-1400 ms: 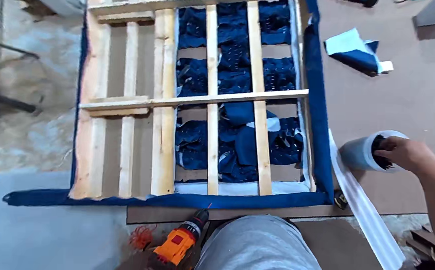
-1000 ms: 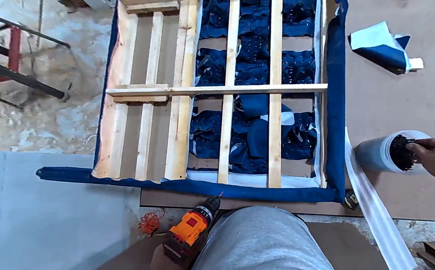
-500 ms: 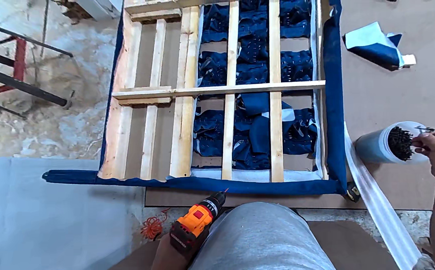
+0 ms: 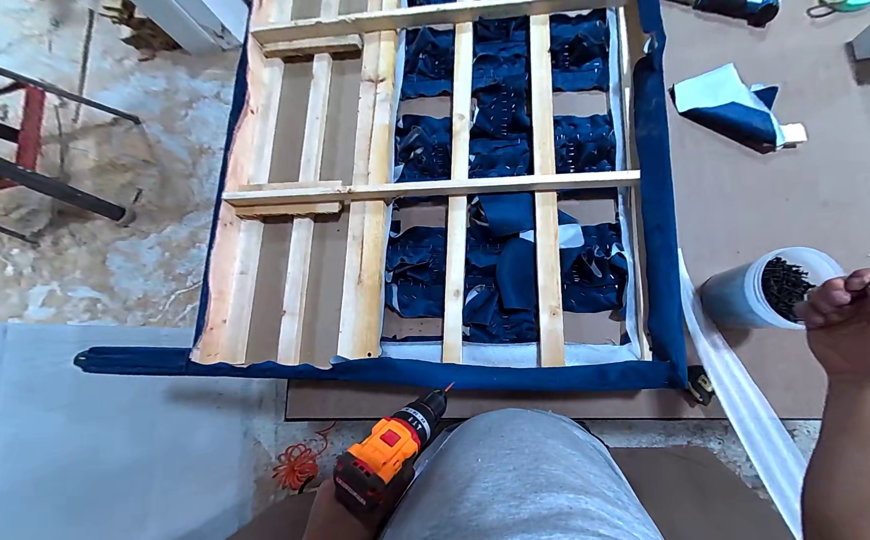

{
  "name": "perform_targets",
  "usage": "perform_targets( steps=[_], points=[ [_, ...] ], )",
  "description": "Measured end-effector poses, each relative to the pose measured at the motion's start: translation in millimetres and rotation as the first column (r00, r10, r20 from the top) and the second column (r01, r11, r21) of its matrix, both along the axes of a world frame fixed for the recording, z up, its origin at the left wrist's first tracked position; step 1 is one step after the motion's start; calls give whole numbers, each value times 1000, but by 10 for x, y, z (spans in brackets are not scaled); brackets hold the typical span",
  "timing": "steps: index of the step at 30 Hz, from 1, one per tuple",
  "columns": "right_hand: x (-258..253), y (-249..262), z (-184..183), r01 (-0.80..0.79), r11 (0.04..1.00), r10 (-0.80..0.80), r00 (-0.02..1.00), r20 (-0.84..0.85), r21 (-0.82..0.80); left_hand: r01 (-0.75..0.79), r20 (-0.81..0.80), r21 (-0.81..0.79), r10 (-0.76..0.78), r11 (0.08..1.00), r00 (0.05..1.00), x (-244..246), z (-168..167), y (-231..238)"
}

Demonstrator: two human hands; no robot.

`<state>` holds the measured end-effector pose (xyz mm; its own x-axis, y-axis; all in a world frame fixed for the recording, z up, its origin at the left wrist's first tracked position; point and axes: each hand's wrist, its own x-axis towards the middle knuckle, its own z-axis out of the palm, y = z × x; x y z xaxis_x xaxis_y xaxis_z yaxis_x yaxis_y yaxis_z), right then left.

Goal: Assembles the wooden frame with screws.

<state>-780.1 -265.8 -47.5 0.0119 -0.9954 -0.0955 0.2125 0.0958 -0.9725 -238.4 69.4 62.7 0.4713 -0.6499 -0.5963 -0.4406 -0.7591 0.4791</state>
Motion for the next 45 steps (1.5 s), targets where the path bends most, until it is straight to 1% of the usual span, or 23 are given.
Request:
perform_targets(
  steps=[1,3,5,7,9,10,11,13,16,18,21,25,27,29,31,32,35,36,38,40,41,43,45],
  points=[
    [217,73,79,-79,997,80,996,49,-24,7,14,-14,-7,1000,1000,6,-39,26],
    [721,217,186,-220,975,220,969,108,-13,31,27,-14,-31,999,999,34,-92,50],
    [1255,354,202,-336,942,329,935,130,30,8,-5,-13,-8,1000,1000,64,-40,1],
    [1804,511,131,-408,907,395,910,123,108,3,-33,-23,-3,1000,999,137,-51,7],
    [2367,676,7,-513,830,505,858,94,218,19,-16,-78,-21,997,1000,264,-187,120],
    [2642,763,-64,-575,773,570,815,102,268,35,9,-120,-34,992,999,340,-279,193],
    [2900,853,-144,-629,720,618,773,140,295,39,13,-139,-38,990,999,391,-288,202],
    [3337,1046,-289,-704,639,655,709,260,310,40,-12,-130,-42,991,999,466,-184,151],
    [3782,1281,-389,-738,591,618,673,407,325,63,-3,-271,-67,961,998,696,-287,247],
    [3934,1353,-428,-775,545,622,630,465,320,112,6,-312,-115,943,993,809,-244,201],
    [4043,1376,-485,-818,488,655,574,492,305,193,19,-277,-195,941,981,983,-185,116],
    [4166,1379,-453,-848,462,674,526,518,261,281,36,-272,-282,921,959,1200,-274,49],
    [4221,1401,-437,-864,449,673,495,549,228,275,-2,-256,-285,927,959,1287,-306,21],
    [4260,1408,-454,-862,450,663,498,558,235,244,-39,-314,-270,917,962,1371,-403,50],
    [4287,1410,-468,-833,488,645,545,536,260,214,-18,-411,-242,886,970,1427,-554,96],
    [4301,1410,-473,-820,505,638,564,524,269,209,-25,-411,-240,887,970,1440,-550,79],
    [4336,1409,-492,-800,527,622,593,511,287,163,-129,-257,-201,953,971,1427,-282,-126],
    [4338,1412,-508,-800,526,616,593,518,291,179,-129,-251,-217,951,968,1462,-281,-120],
    [4325,1414,-534,-803,512,626,591,508,304,239,-106,-299,-281,924,954,1535,-326,-66],
    [4294,1402,-525,-814,482,672,581,460,324,232,-124,-225,-264,946,957,1497,-230,-172],
    [4269,1402,-525,-827,457,694,561,451,326,253,-133,-204,-283,946,950,1499,-194,-198],
    [4215,1445,-519,-850,411,698,526,485,329,299,-147,-216,-334,929,931,1533,-205,-176],
    [4177,1545,-492,-830,411,652,556,515,377,318,-230,-174,-353,932,907,1560,-233,-182]
  ],
)
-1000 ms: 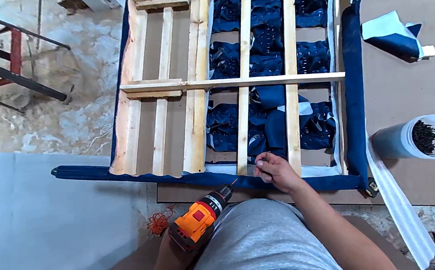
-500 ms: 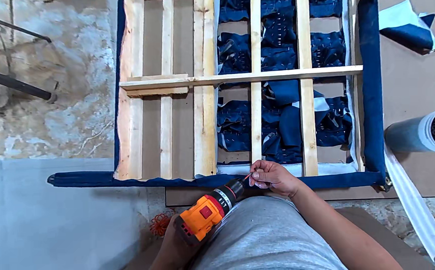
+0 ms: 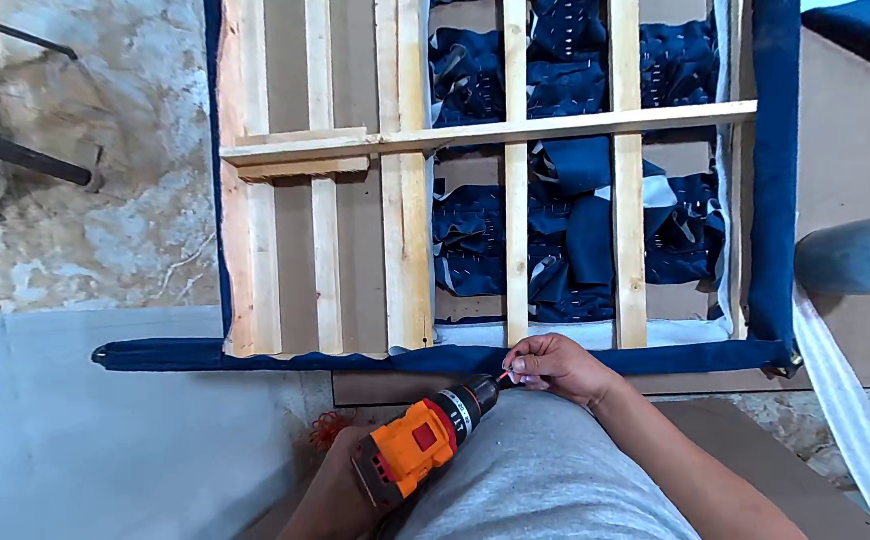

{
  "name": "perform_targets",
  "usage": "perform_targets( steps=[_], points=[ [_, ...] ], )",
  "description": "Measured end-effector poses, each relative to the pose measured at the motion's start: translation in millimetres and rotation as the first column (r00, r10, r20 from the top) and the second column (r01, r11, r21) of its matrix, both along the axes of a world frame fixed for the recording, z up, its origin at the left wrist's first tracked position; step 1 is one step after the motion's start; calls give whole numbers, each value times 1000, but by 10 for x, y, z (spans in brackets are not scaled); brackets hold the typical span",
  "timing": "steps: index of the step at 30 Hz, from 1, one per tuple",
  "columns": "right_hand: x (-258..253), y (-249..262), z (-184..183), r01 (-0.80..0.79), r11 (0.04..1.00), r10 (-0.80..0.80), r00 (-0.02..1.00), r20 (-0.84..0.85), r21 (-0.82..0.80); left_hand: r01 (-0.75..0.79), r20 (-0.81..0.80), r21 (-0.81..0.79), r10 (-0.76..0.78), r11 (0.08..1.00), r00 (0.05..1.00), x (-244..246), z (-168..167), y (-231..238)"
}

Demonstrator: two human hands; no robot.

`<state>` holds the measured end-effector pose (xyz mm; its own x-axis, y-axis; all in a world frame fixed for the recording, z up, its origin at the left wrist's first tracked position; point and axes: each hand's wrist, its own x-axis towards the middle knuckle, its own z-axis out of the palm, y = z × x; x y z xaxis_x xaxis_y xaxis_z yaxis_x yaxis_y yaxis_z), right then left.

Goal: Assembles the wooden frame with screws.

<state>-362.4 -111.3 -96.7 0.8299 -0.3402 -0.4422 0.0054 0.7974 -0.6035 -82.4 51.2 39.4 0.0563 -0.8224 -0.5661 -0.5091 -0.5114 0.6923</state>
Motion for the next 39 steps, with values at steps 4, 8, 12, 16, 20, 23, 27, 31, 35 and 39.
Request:
perform_targets(
  steps=[4,8,12,16,20,23,27,31,35,39],
  points=[
    [-18,181,9,98,992,-86,984,-153,76,30,-86,-92,-38,995,996,-53,-158,7],
    [-63,232,63,137,986,-109,961,-255,96,0,-85,-17,-1,1000,996,-170,-156,-90],
    [-68,189,15,238,956,-182,939,-292,169,1,-62,-102,-8,995,998,-231,-213,-208],
    [-23,90,-15,261,956,-218,939,-267,136,30,23,-144,-27,989,999,-236,-315,-266],
    [38,106,32,105,989,-138,912,-385,-105,67,74,-117,-58,991,996,-277,-306,-329],
    [28,146,3,-9,990,-57,893,-446,-144,129,102,78,-137,989,985,-412,-43,-608],
    [13,151,-106,-115,981,26,873,-487,-154,230,185,115,-249,966,951,-475,-115,-619],
    [-30,128,-190,-102,989,41,892,-451,-111,258,235,87,-271,962,933,-546,-236,-534],
    [-37,128,-258,-162,974,74,889,-452,-160,224,284,137,-255,965,924,-728,-198,-529],
    [-38,107,-282,-176,973,87,881,-465,-151,193,314,148,-232,970,921,-880,-220,-493]
  ],
)
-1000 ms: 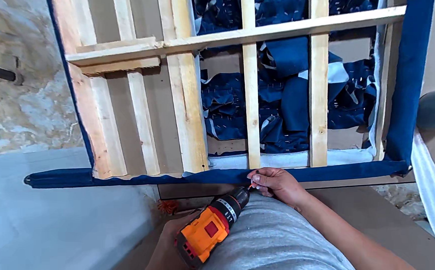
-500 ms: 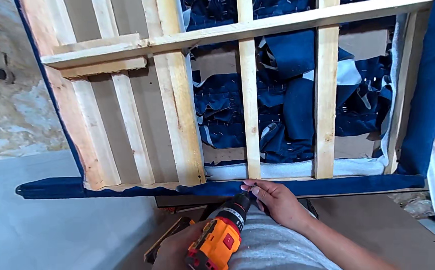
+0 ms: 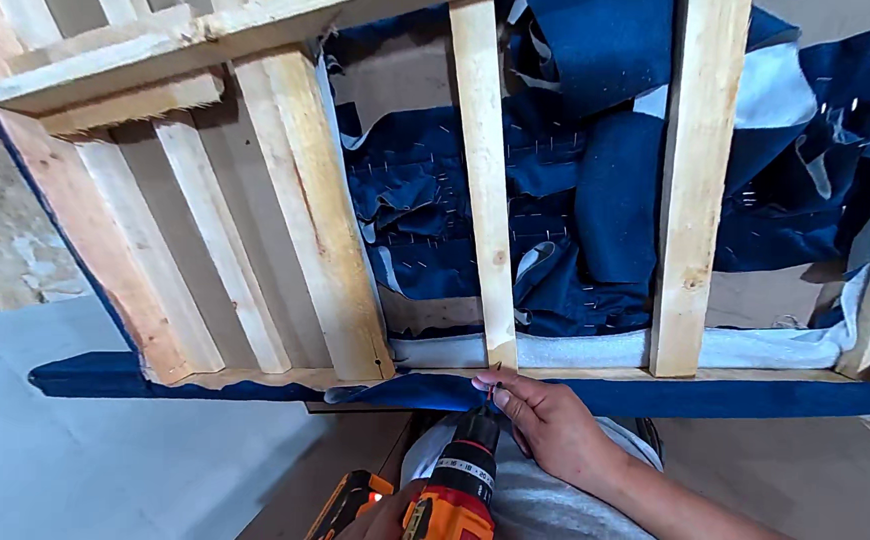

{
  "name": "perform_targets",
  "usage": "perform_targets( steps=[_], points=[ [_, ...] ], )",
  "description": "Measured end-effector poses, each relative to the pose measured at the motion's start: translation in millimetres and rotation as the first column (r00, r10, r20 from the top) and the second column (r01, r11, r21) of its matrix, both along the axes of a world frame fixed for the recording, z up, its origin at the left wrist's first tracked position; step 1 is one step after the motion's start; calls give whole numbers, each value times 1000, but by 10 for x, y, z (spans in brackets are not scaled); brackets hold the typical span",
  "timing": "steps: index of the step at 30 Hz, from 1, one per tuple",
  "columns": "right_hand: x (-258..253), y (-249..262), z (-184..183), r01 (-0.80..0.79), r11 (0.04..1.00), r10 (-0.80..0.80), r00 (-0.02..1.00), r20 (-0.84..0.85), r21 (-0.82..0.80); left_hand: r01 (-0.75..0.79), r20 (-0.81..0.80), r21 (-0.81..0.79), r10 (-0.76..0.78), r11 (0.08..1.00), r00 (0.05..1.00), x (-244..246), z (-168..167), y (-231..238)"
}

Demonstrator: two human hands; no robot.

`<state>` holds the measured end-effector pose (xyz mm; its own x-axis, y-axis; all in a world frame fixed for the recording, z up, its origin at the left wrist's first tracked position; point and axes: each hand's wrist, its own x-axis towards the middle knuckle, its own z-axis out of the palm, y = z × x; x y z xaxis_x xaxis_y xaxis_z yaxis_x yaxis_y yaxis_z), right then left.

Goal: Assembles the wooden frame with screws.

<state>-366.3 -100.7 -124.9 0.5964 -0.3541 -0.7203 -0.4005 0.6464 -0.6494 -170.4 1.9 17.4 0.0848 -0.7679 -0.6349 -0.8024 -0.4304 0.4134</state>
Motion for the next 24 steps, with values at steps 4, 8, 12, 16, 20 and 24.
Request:
perform_targets(
  steps=[4,8,12,16,20,24],
  points=[
    [-4,-63,1,-26,999,26,999,-20,20,-47,16,33,47,998,999,-108,-37,44],
    [-11,-86,-16,-40,997,41,999,-10,62,-112,-10,110,113,988,994,-109,-95,194],
    [-82,-99,35,111,985,-109,994,-22,134,-184,-6,171,187,968,982,-147,-124,231],
    [-427,-175,116,266,938,-283,958,-45,-223,-158,76,137,149,978,986,-176,-140,281],
    [-793,-158,-92,252,694,-291,955,58,-674,-198,69,155,189,968,979,-238,-110,243],
    [-768,-77,-254,203,584,-267,962,50,-786,-228,93,141,216,963,972,-313,-164,278]
  ],
)
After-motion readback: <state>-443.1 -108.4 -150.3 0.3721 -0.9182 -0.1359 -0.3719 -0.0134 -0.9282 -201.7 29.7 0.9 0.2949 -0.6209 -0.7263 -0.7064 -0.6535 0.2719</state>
